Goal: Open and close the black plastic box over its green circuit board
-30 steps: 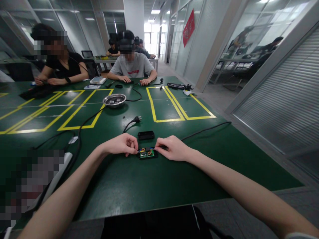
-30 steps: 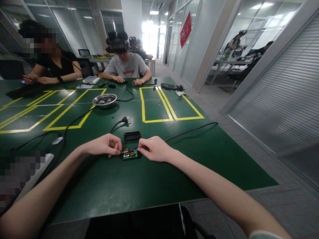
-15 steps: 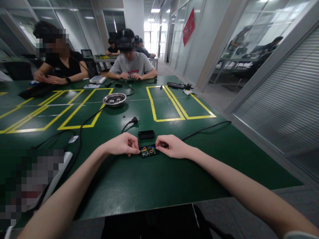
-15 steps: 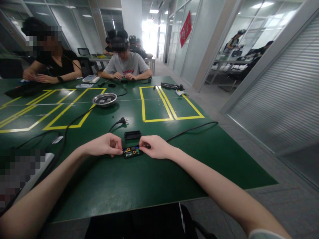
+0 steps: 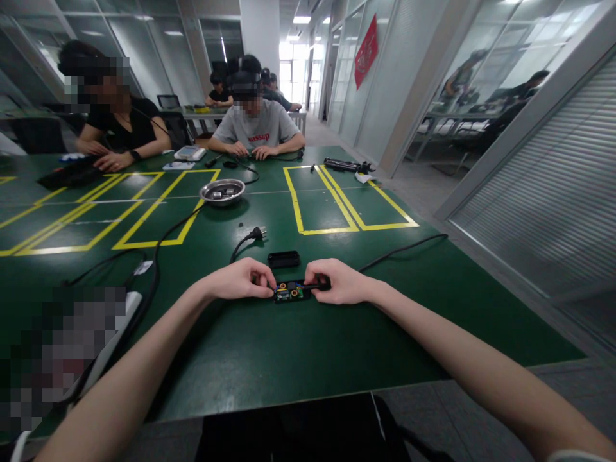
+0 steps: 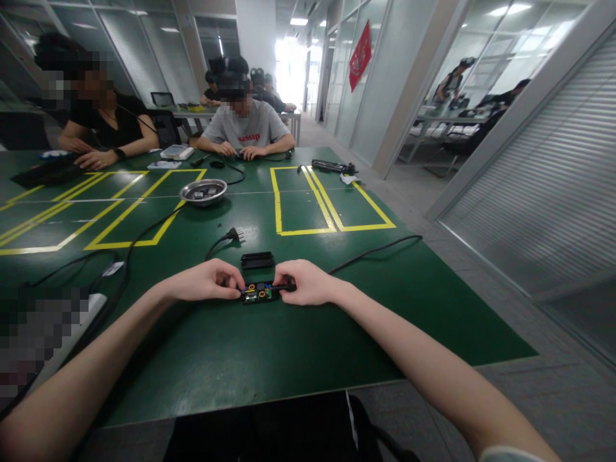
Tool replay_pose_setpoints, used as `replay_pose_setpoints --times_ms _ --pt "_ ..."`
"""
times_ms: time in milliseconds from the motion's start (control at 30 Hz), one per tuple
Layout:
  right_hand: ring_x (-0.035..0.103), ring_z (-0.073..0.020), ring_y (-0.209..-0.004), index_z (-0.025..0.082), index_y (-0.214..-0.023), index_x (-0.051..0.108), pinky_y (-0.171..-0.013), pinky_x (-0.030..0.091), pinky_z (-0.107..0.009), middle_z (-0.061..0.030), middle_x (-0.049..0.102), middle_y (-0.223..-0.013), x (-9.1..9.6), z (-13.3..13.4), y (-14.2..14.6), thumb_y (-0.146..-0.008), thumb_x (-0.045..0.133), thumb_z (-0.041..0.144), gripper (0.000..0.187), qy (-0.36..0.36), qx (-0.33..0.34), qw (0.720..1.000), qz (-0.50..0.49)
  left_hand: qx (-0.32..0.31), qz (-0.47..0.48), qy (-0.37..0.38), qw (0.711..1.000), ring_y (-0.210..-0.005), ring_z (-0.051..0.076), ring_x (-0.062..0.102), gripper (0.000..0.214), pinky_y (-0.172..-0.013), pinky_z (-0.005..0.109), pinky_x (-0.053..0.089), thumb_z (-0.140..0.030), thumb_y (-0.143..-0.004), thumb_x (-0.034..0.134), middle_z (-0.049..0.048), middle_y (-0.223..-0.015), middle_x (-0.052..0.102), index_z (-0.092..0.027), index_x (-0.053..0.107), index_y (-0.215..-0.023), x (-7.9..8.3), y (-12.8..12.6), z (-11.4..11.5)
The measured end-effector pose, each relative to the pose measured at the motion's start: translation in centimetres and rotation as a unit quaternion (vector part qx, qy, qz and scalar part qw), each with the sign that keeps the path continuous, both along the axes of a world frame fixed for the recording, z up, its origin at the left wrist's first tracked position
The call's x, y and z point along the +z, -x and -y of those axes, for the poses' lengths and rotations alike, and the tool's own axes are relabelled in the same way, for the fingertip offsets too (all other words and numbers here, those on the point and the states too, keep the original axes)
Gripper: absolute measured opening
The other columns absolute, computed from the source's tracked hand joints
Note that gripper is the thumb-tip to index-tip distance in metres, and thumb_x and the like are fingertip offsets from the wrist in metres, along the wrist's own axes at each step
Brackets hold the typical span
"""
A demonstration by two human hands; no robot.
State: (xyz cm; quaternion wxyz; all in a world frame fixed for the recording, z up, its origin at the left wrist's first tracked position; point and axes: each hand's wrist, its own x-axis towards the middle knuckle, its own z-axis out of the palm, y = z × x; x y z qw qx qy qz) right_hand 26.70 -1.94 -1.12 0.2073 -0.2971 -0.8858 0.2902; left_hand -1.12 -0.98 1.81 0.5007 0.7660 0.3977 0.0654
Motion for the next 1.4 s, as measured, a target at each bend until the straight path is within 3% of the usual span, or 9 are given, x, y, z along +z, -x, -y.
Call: replay_pose_setpoints --times_ms 233,500,667,833,933,1100,1400 --pt "0.049 -0.0102 -0.061 0.017 -0.079 0.060 -0.057 0.037 -0.021 0.0022 0.059 -0.073 0.0 -0.1 0.0 -0.074 0.064 0.011 0.009 0.006 0.011 1.000 -0.010 0.000 -0.011 -0.019 1.000 -0.057 0.010 0.048 0.031 -0.053 0.020 0.035 -0.043 -0.077 0.074 -0.0030 -0.063 0.057 -0.014 0.073 -0.088 0.3 -0.2 0.2" --pt "0.060 -0.0138 -0.071 0.017 -0.083 0.064 -0.066 0.045 -0.025 -0.0026 0.067 -0.084 0.0 -0.4 -0.4 -0.082 0.069 0.018 0.005 -0.018 0.043 0.999 -0.003 0.007 0.010 0.004 1.000 -0.063 0.012 0.054 0.034 -0.058 0.023 0.040 -0.047 -0.075 0.077 0.0003 -0.069 0.066 -0.015 0.076 -0.086 0.1 0.1 0.1" --pt "0.061 -0.0138 -0.073 0.017 -0.081 0.065 -0.067 0.044 -0.024 -0.0026 0.067 -0.085 0.1 -0.3 -0.4 -0.084 0.068 0.015 0.005 -0.048 0.040 0.998 0.022 0.011 0.013 0.028 0.999 -0.059 0.010 0.052 0.037 -0.057 0.021 0.037 -0.047 -0.072 0.081 -0.0037 -0.066 0.063 -0.016 0.070 -0.091 0.2 0.3 -0.2" --pt "0.061 -0.0134 -0.070 0.017 -0.086 0.067 -0.063 0.042 -0.023 -0.0023 0.067 -0.086 -0.3 -0.2 -0.2 -0.087 0.068 0.014 0.004 -0.106 0.024 0.993 0.036 0.014 0.015 0.017 1.000 -0.060 0.010 0.052 0.037 -0.058 0.022 0.039 -0.049 -0.073 0.081 -0.0029 -0.066 0.063 -0.016 0.067 -0.078 0.2 0.7 -0.4" --pt "0.064 -0.0157 -0.076 0.017 -0.089 0.067 -0.067 0.045 -0.025 -0.0045 0.069 -0.089 -0.8 -0.3 0.0 -0.092 0.066 0.017 0.003 -0.142 0.013 0.989 0.034 0.025 0.014 0.010 1.000 -0.060 0.010 0.051 0.038 -0.057 0.022 0.039 -0.051 -0.074 0.079 -0.0023 -0.068 0.064 -0.016 0.065 -0.072 0.2 1.0 -0.6" --pt "0.065 -0.0193 -0.086 0.018 -0.086 0.068 -0.073 0.047 -0.028 -0.0058 0.070 -0.090 -1.0 -0.6 0.1 -0.094 0.066 0.021 0.009 -0.190 0.006 0.981 0.044 0.013 -0.012 -0.011 1.000 -0.060 0.009 0.050 0.034 -0.056 0.020 0.038 -0.046 -0.072 0.081 -0.0029 -0.068 0.064 -0.015 0.068 -0.077 0.4 1.3 -0.7" --pt "0.065 -0.0178 -0.083 0.018 -0.088 0.069 -0.071 0.047 -0.027 -0.0051 0.070 -0.093 -0.9 -0.7 0.0 -0.093 0.068 0.020 0.006 -0.193 0.016 0.979 0.060 0.022 -0.025 0.002 0.999 -0.061 0.012 0.055 0.030 -0.057 0.022 0.039 -0.045 -0.076 0.075 -0.0012 -0.069 0.065 -0.015 0.069 -0.078 0.4 1.1 -0.3"
